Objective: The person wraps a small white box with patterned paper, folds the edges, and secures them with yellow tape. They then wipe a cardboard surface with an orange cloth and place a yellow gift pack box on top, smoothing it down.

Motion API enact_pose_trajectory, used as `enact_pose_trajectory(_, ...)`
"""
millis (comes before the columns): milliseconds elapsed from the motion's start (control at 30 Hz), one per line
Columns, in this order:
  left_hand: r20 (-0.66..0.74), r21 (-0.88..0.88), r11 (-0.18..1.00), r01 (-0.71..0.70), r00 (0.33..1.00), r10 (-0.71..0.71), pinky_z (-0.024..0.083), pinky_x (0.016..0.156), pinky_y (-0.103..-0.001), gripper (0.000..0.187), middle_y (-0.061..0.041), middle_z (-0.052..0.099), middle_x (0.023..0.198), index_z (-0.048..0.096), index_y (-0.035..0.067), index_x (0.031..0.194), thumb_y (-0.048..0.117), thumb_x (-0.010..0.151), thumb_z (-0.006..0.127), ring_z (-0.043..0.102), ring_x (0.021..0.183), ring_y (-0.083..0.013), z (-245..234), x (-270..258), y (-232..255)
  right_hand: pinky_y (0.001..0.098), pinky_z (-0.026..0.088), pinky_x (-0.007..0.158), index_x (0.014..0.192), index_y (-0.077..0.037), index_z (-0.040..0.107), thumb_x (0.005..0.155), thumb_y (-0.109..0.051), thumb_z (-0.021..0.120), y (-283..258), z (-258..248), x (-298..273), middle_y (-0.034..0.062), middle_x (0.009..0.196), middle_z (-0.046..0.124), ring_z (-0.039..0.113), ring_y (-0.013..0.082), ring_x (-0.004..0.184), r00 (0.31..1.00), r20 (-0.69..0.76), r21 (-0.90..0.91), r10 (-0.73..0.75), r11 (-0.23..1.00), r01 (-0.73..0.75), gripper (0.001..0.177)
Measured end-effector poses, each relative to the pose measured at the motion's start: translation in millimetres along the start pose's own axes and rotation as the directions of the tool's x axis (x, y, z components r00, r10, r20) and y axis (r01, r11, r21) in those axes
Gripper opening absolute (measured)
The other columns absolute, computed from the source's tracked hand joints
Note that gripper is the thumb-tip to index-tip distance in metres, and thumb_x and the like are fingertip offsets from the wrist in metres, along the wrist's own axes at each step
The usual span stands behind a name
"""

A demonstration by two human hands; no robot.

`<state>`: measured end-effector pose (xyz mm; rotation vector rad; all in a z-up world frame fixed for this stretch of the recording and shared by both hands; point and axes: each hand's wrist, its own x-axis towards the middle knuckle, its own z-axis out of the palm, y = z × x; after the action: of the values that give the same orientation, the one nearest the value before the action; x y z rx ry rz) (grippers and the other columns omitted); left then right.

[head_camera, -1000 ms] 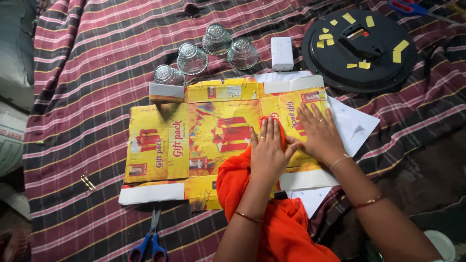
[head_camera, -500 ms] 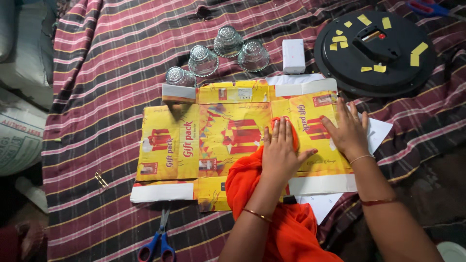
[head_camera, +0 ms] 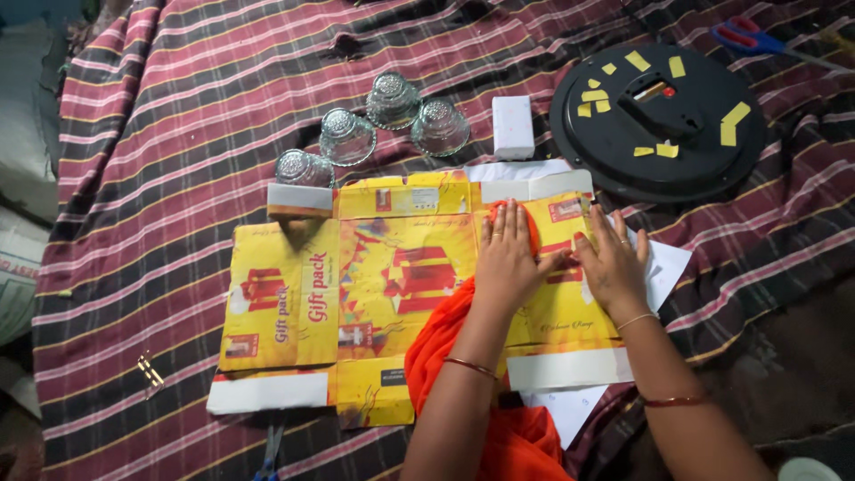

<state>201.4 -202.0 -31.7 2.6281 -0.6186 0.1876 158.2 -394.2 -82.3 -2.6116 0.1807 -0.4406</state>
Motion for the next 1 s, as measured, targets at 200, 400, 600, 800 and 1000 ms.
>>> enact_pose_trajectory(200,0.007,-0.189,0.97,-0.153,0.987,0.157,0.016,0.13,-0.048,0.073,-0.023,0.042,0.161,0.045,-0.006,0.15,0.044,0.097,0.044,0.037,0.152,-0.0323,23,23,16,0.0583,0.012,0.123,0.156,-0.008,0.045,0.106,-0.04,0.044,1,0,2,0.0103,0.159,0.048,0.035,0.0293,0.153,1.0,0.003,0.035,0.028,0.999,-0.028,0.06)
enact_pose_trajectory(400,0.001,-0.225,0.944,-0.24,0.969,0.246,0.013,0.13,-0.054,0.059,-0.013,0.047,0.16,0.051,0.003,0.15,0.033,0.101,0.035,0.041,0.151,-0.0259,47,52,40,0.0578,0.015,0.122,0.149,-0.007,0.051,0.098,-0.041,0.05,-2,-2,-1,0.0108,0.154,0.053,0.037,0.0288,0.152,0.999,-0.037,-0.058,-0.032,0.998,0.03,0.061)
enact_pose_trajectory(600,0.032,-0.171,0.974,-0.151,0.987,0.158,0.002,0.128,-0.058,0.064,-0.007,0.043,0.162,0.046,0.007,0.152,0.044,0.102,0.031,0.035,0.152,-0.0194,40,57,43,0.0576,0.014,0.124,0.15,-0.003,0.049,0.104,-0.04,0.045,-1,-2,3,0.0131,0.153,0.054,0.037,0.029,0.155,1.0,-0.023,-0.043,-0.003,0.999,0.002,0.059)
enact_pose_trajectory(800,0.029,-0.057,0.998,-0.025,0.999,0.027,-0.005,0.127,-0.055,0.074,-0.007,0.033,0.167,0.039,0.007,0.157,0.057,0.104,0.026,0.026,0.155,-0.0181,36,59,30,0.0562,0.014,0.123,0.149,-0.007,0.052,0.105,-0.035,0.04,-8,-5,3,0.0108,0.155,0.054,0.038,0.0281,0.152,1.0,-0.013,-0.042,0.021,0.999,-0.021,0.053)
enact_pose_trajectory(1000,0.066,0.089,0.995,0.044,0.997,-0.05,-0.006,0.126,-0.055,0.078,-0.004,0.023,0.17,0.03,0.009,0.16,0.062,0.103,0.02,0.016,0.157,-0.0176,25,61,-3,0.0549,0.012,0.122,0.154,-0.006,0.047,0.105,-0.041,0.042,-11,-8,3,0.012,0.154,0.052,0.037,0.0293,0.15,1.0,-0.006,-0.021,0.026,0.999,-0.026,0.06)
